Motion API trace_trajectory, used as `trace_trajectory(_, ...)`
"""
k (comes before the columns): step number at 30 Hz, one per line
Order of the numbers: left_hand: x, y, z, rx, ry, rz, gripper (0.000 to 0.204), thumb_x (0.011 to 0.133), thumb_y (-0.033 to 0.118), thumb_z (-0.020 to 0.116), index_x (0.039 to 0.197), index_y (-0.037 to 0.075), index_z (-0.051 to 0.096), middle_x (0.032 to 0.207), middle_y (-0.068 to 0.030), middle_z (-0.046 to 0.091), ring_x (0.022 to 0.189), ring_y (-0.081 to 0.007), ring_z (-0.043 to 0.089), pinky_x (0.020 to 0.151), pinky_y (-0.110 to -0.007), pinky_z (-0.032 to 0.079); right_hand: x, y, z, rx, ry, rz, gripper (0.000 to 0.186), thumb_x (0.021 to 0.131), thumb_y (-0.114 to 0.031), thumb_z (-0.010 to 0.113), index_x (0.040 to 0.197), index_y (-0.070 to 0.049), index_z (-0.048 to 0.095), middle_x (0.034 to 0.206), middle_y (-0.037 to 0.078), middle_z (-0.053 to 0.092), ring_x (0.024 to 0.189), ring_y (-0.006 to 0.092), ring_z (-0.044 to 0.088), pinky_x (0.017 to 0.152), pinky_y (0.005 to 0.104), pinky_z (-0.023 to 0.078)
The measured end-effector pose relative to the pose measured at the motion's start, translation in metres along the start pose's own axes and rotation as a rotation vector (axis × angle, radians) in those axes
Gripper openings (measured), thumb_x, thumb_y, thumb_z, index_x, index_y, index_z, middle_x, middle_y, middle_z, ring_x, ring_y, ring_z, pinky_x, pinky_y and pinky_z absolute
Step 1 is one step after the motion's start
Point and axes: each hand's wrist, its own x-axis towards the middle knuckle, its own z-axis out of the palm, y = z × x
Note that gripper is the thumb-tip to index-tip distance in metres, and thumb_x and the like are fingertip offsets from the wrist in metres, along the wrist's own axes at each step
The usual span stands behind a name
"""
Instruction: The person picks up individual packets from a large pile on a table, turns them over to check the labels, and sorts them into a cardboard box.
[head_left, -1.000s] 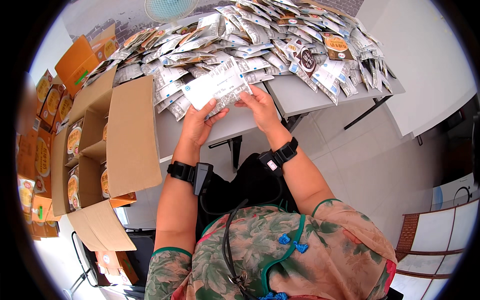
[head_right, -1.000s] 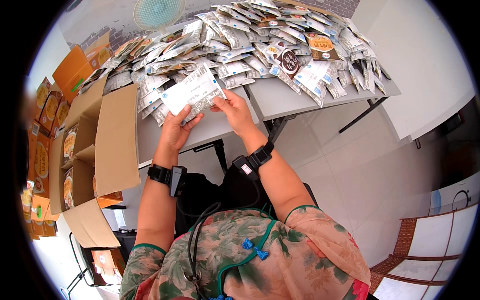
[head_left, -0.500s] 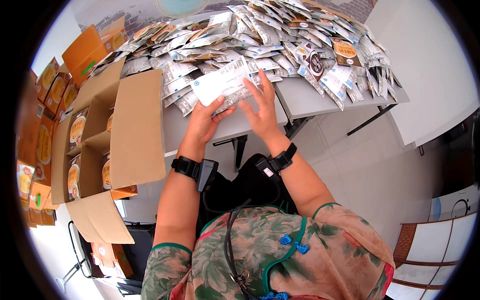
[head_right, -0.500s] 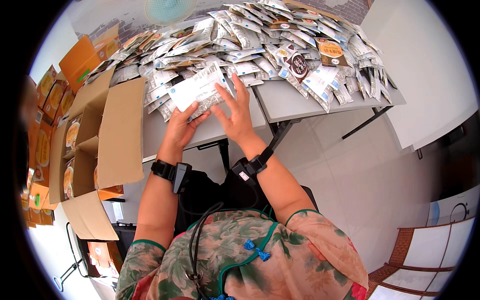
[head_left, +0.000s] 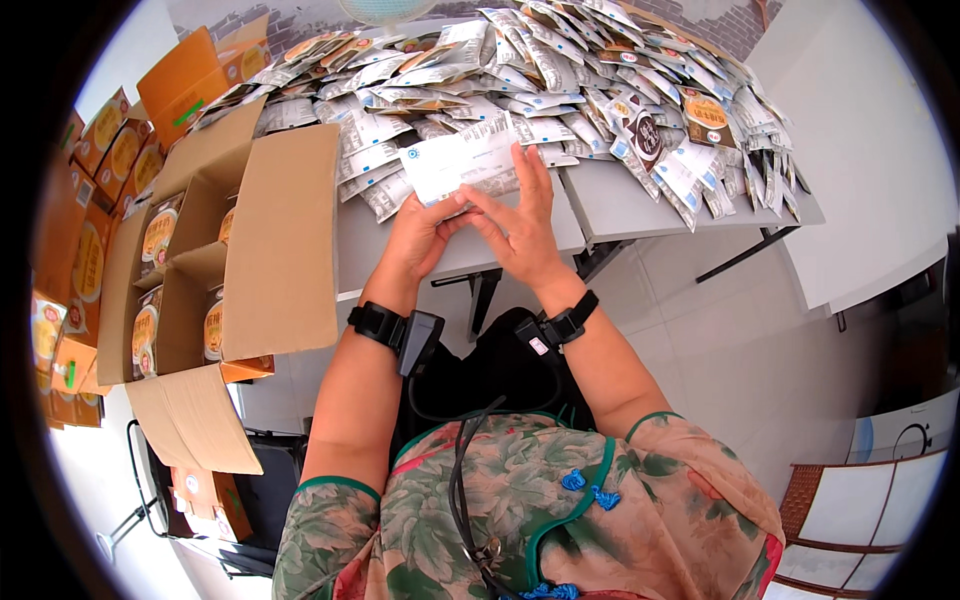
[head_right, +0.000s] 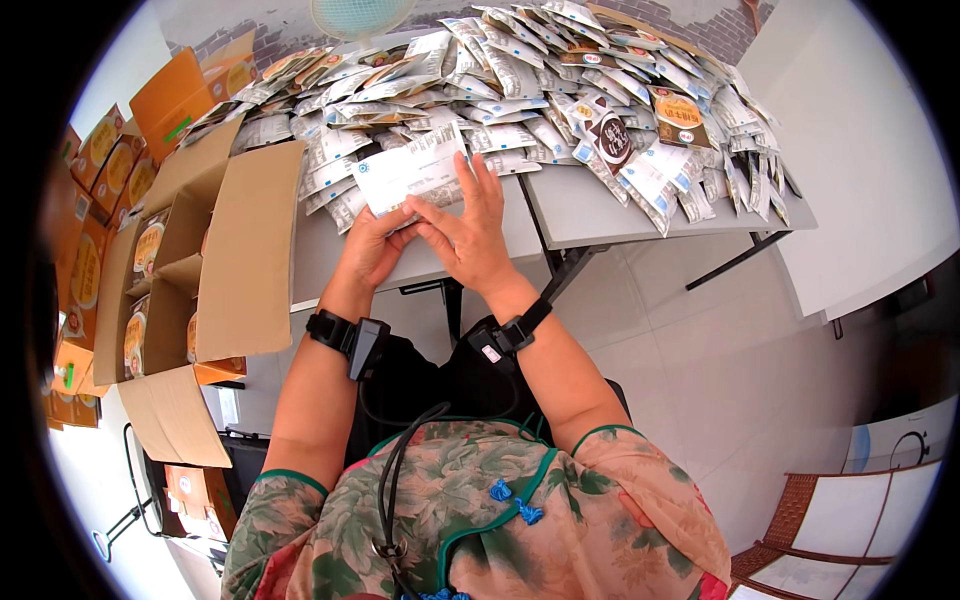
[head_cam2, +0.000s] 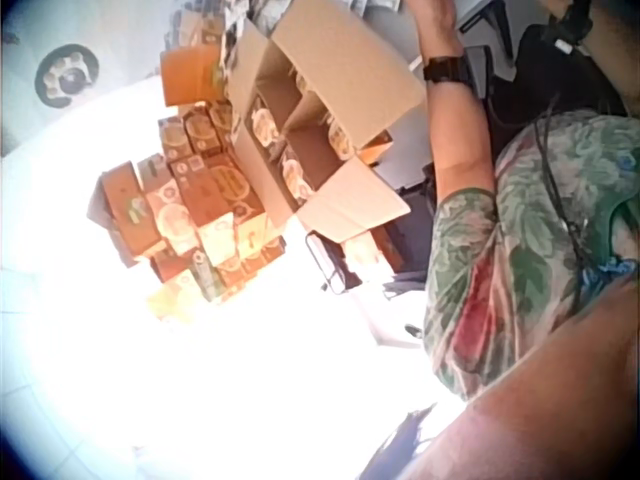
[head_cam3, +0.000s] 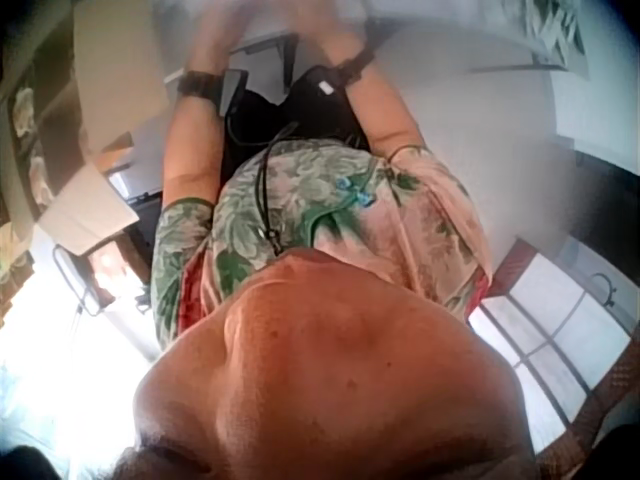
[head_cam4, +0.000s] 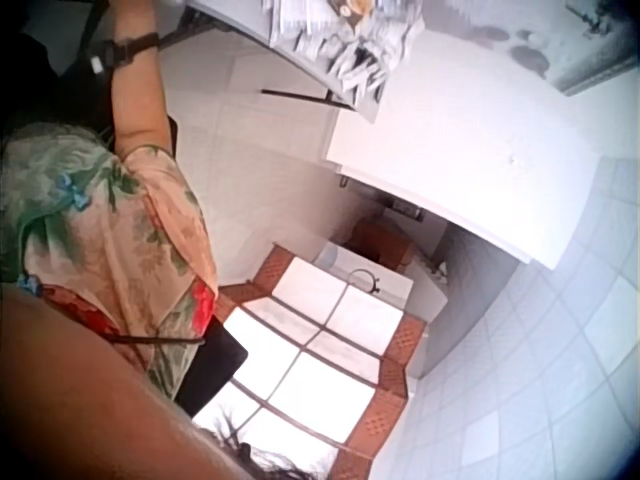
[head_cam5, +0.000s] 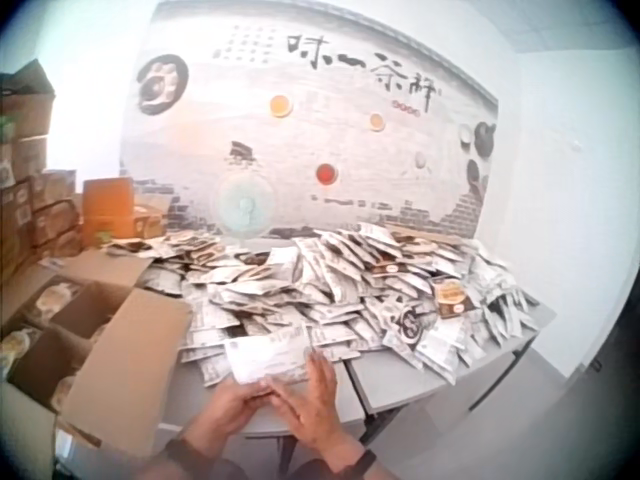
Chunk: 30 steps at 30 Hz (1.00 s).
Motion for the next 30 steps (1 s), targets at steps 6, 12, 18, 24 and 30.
trace_trajectory(6,0.0002,-0.0004,-0.002,0.009,-0.005,-0.007,0.034,0.083,0.005,0.06,0.115,0.002,0.051,0.105,-0.0081,0.06,0.091,-0.0172,0.06,0.076,-0.028,0.053,0.0015,-0.0016,-0.001,-0.024,-0.006,0.008,0.027,0.086,-0.029,0.056,0.111,-0.026,0.064,0.144,0.017,0.022,0.131,0.0386,0.018,0.105,0.0516,0.014)
trace_trajectory(12,0.0032,-0.0041,-0.0067,-0.01,-0.015,0.022,0.034,0.082,0.004,0.06,0.114,0.002,0.051,0.104,-0.0078,0.06,0.09,-0.0161,0.06,0.074,-0.027,0.053,0.0015,-0.0008,-0.0012,-0.034,-0.007,0.02,0.028,0.087,-0.03,0.054,0.112,-0.025,0.063,0.142,0.018,0.025,0.13,0.0399,0.02,0.104,0.0523,0.015)
trace_trajectory(18,0.0022,-0.0021,-0.005,-0.034,0.016,0.002,0.03,0.08,0.002,0.062,0.108,0.002,0.053,0.098,-0.0074,0.061,0.081,-0.0147,0.06,0.07,-0.026,0.052,0.002,0.0002,-0.0015,-0.015,0.005,0.032,0.028,0.087,-0.029,0.054,0.112,-0.022,0.063,0.141,0.019,0.026,0.13,0.0398,0.021,0.104,0.051,0.016)
trace_trajectory(24,0.002,-0.0019,-0.0068,-0.019,0.013,-0.01,0.032,0.081,0.002,0.06,0.112,0.003,0.052,0.101,-0.0068,0.06,0.083,-0.013,0.058,0.067,-0.024,0.051,0.0018,0.0002,-0.0011,-0.002,0.022,0.045,0.029,0.086,-0.027,0.055,0.113,-0.022,0.062,0.141,0.019,0.027,0.13,0.0394,0.022,0.104,0.0501,0.017)
trace_trajectory(30,0.0017,-0.0015,-0.0055,-0.02,0.027,-0.013,0.033,0.081,0.002,0.061,0.112,0.003,0.052,0.101,-0.0076,0.06,0.081,-0.0144,0.059,0.068,-0.024,0.052,0.0017,0.0011,-0.0012,-0.008,0.029,0.067,0.029,0.086,-0.026,0.056,0.113,-0.021,0.062,0.14,0.018,0.028,0.129,0.0384,0.023,0.105,0.0487,0.018)
